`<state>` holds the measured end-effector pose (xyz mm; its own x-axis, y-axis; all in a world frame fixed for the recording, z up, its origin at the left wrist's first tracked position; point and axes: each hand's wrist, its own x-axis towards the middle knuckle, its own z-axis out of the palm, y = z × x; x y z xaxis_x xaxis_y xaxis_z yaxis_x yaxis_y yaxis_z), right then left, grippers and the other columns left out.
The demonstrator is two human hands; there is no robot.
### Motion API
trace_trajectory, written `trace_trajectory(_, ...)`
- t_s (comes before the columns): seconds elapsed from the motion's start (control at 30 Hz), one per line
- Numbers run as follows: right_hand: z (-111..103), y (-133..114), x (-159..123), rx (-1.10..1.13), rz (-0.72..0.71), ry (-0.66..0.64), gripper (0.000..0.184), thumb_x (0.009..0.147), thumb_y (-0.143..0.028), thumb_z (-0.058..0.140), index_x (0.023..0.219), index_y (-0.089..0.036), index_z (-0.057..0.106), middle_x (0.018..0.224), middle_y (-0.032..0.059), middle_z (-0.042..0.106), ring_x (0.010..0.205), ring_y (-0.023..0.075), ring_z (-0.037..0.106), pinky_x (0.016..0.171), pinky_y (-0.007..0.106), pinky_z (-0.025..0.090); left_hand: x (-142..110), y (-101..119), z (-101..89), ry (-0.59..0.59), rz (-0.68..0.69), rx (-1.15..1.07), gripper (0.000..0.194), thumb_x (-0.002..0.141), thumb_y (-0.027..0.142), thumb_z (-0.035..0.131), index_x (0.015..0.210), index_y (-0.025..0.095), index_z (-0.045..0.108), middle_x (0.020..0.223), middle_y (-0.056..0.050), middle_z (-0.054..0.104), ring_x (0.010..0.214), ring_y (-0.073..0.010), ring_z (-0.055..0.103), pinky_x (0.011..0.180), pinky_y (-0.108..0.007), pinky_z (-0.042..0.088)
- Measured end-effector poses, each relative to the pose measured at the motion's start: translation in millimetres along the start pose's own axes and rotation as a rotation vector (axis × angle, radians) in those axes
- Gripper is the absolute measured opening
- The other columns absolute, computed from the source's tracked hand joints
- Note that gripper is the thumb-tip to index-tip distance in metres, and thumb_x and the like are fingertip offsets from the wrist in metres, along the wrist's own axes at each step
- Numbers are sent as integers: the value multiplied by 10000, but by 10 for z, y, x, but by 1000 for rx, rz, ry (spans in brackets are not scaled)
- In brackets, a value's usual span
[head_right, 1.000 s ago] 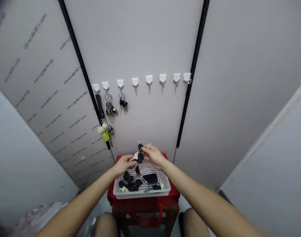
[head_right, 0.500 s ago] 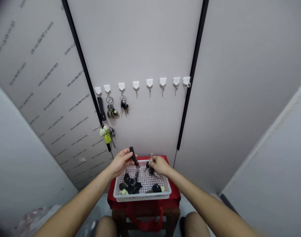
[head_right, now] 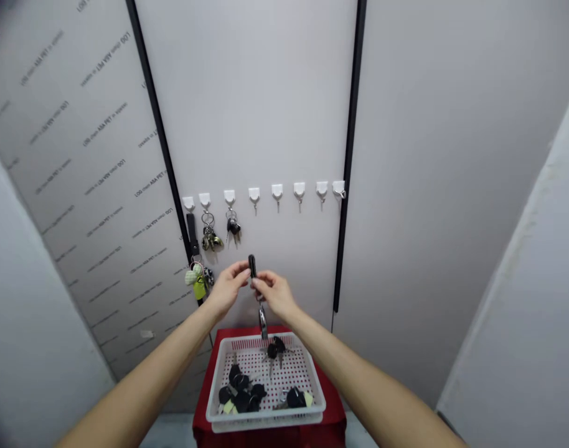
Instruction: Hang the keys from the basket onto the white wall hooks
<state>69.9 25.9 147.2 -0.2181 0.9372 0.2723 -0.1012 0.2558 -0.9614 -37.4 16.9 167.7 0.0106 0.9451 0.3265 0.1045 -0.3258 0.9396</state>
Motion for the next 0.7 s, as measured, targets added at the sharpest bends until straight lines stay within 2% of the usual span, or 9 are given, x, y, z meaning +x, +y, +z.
trace_trajectory(0.1, 25, -299, 224, 14, -115, 119, 208, 547, -317, 511, 660, -151, 457, 541, -39, 488, 458, 46, 432, 441, 179, 353, 98, 91, 55, 97, 90, 11, 263, 644, 145, 412, 901, 125, 458, 924, -65, 529, 823, -102, 479, 706, -220, 380)
trace_trajectory(0.27, 59, -607, 580, -8, -186, 220, 188, 542, -303, 497, 637, -150, 443, 546, -39, 481, 437, 42, 413, 404, 168, 341, 206, 198, 144, 53, 183, 214, 339, 623, 96, 423, 959, 115, 462, 971, -74, 524, 854, -119, 474, 793, -258, 343)
trace_trajectory(0.5, 24, -658, 847, -226, -223, 296, 162, 564, -306, 460, 609, -151, 456, 511, -37, 476, 404, 44, 404, 397, 170, 353, 373, 296, 142, 42, 170, 358, 343, 647, 83, 378, 976, 104, 471, 985, -86, 527, 894, -140, 471, 811, -270, 329)
trace_trajectory(0.7, -45, -607, 953, -453, -128, 370, 185, 577, -323, 450, 578, -142, 486, 482, -25, 502, 380, 52, 448, 396, 167, 354, 401, 216, 168, 21, 107, 373, 343, 656, 84, 369, 987, 93, 459, 1004, -99, 514, 906, -141, 468, 812, -268, 328)
